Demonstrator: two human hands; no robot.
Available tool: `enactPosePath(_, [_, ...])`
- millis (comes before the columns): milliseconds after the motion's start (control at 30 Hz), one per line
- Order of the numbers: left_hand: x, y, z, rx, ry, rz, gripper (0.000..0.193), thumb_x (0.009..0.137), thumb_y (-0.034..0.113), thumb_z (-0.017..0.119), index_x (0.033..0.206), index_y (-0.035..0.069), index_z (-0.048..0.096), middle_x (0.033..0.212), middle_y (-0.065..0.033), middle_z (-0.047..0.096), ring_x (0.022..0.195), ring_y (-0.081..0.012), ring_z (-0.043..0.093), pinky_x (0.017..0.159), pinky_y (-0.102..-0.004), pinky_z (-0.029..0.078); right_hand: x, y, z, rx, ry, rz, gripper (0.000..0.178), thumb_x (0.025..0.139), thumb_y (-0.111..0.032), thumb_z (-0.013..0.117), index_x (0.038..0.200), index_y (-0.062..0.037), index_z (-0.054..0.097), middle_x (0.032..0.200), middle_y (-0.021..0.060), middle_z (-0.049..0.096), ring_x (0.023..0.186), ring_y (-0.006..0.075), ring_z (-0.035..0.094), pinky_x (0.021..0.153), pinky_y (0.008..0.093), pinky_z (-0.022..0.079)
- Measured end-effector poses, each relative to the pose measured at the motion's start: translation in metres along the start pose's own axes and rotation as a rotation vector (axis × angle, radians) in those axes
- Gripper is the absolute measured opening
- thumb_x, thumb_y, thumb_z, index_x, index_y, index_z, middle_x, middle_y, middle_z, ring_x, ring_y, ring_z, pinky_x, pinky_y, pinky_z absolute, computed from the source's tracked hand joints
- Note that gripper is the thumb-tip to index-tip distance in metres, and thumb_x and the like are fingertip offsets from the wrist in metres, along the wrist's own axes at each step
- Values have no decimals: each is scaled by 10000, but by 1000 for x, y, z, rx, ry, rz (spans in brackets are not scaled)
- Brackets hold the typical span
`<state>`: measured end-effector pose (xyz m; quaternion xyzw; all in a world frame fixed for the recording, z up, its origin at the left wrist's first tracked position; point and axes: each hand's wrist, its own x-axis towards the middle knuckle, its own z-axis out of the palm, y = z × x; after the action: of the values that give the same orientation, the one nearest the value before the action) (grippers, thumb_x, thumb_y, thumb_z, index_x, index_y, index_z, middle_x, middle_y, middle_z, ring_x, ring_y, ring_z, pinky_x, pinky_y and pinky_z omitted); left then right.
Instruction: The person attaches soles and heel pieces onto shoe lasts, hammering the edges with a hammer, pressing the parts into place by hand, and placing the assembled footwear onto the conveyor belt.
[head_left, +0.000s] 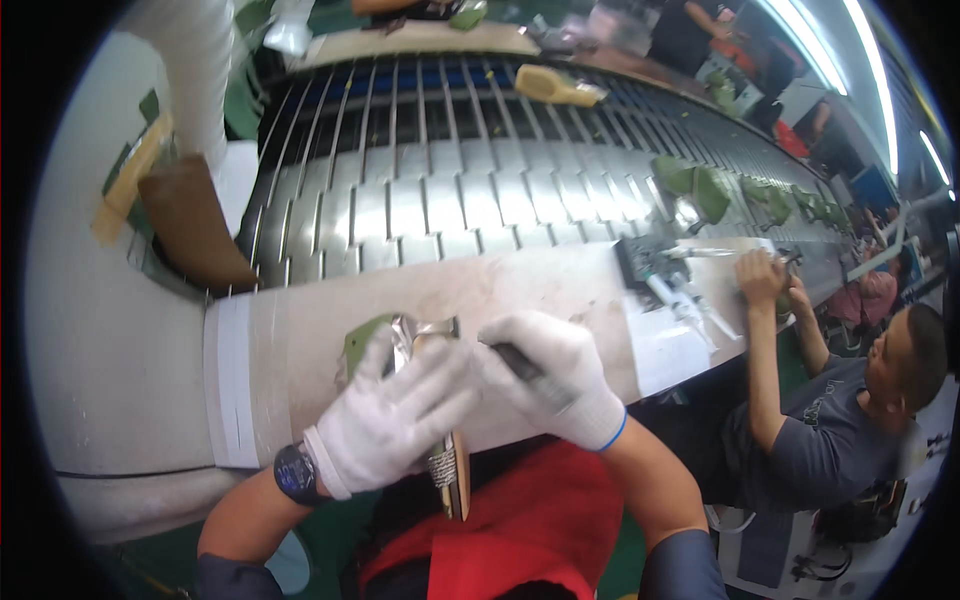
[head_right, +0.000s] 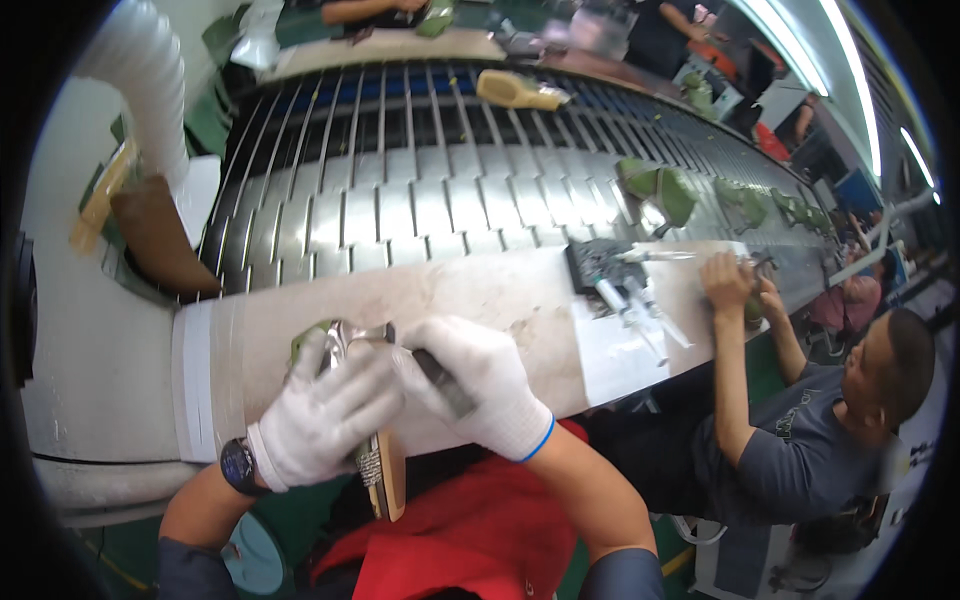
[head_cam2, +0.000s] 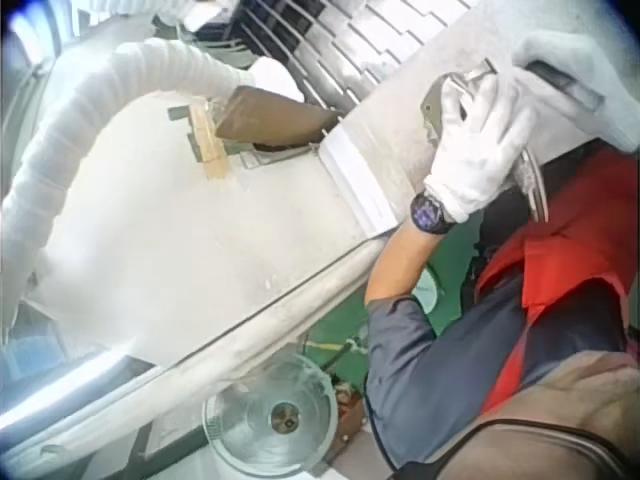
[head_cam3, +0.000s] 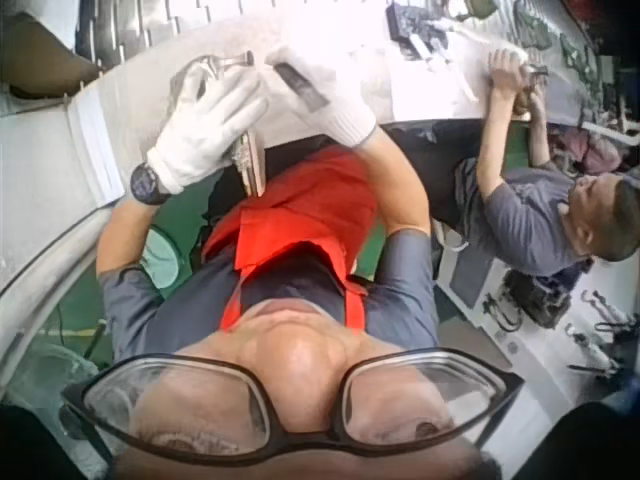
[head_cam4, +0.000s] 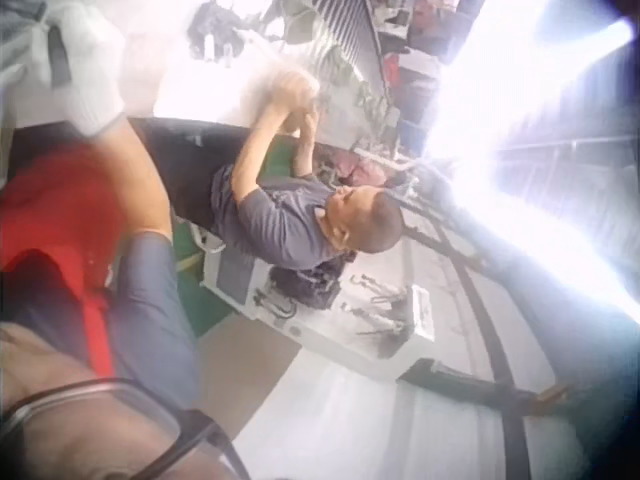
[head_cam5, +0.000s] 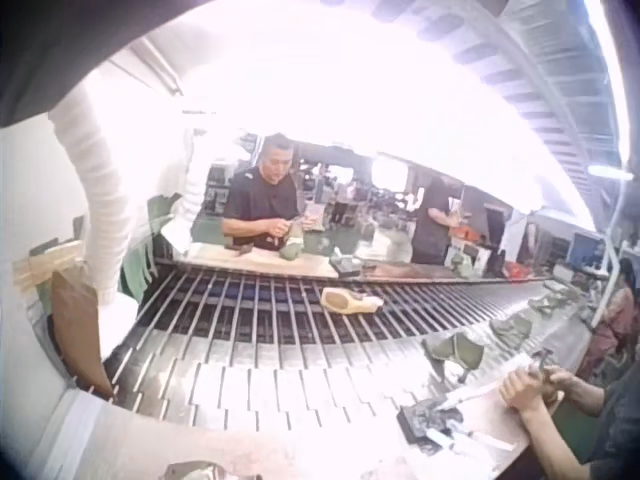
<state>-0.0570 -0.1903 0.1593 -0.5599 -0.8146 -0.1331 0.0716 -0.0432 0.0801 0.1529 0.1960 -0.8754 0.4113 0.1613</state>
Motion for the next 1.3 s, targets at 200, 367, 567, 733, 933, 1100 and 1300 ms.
enactPosePath(200, [31, -5, -12, -253, 83, 129, 649, 657, 286, 985, 1182, 80, 666, 1045, -114, 717, 1011, -351, 724, 1045, -487, 550, -67, 0, -23, -460, 98, 47, 438, 881, -25, 739, 1317, -53, 700, 1386, 225, 706, 1256, 449, 689, 1091, 523, 547])
enactPosePath(367, [48, -16, -32, -901, 442, -425, 622, 796, 308, 974, 1258, 57, 640, 1126, -99, 725, 1004, -215, 732, 900, -380, 619, -94, -43, 6, -103, 211, -125, 771, 748, -203, 947, 1435, -20, 648, 1453, 299, 657, 1361, 472, 646, 1183, 548, 504])
enactPosePath(567, [88, -20, 6, -1712, 654, -515, 588, 1179, 529, 478, 1439, 15, 593, 1237, -138, 725, 1133, -268, 727, 1005, -440, 622, -26, -53, 47, 157, 648, -150, 724, 895, -83, 883, 1513, 41, 527, 1249, 243, 720, 1102, 347, 770, 906, 410, 637])
enactPosePath(733, [32, -34, 33, -660, 271, -723, 585, 1042, 392, 744, 1422, -34, 615, 1442, -216, 679, 1343, -347, 677, 1145, -475, 541, 87, 5, 4, 827, 490, 491, 605, 936, -183, 815, 1464, 34, 618, 1225, 127, 762, 1108, 221, 725, 957, 365, 598])
enactPosePath(933, [29, -22, 54, -118, 260, -251, 639, 855, 352, 868, 1357, 9, 671, 1470, -257, 641, 1402, -461, 597, 1213, -532, 473, 126, 138, -12, -84, 301, 736, 712, 864, -306, 824, 1496, -39, 633, 1295, 210, 781, 1184, 363, 753, 1030, 435, 589])
enactPosePath(1100, [5, -58, 36, -300, 317, -402, 551, 929, 278, 823, 1367, -16, 661, 1392, -246, 696, 1330, -419, 664, 1163, -486, 517, 112, 108, 12, -297, 396, 752, 743, 868, -295, 802, 1535, -41, 597, 1443, 273, 693, 1348, 439, 666, 1169, 484, 512])
enactPosePath(1300, [-54, -167, 3, -450, 983, -1136, 521, 1061, 125, 636, 1534, -77, 549, 1403, -225, 719, 1278, -289, 707, 1100, -378, 547, 51, 79, 19, 14, 371, 547, 423, 969, -224, 769, 1323, 7, 746, 1242, 214, 798, 1171, 364, 770, 1049, 443, 588])
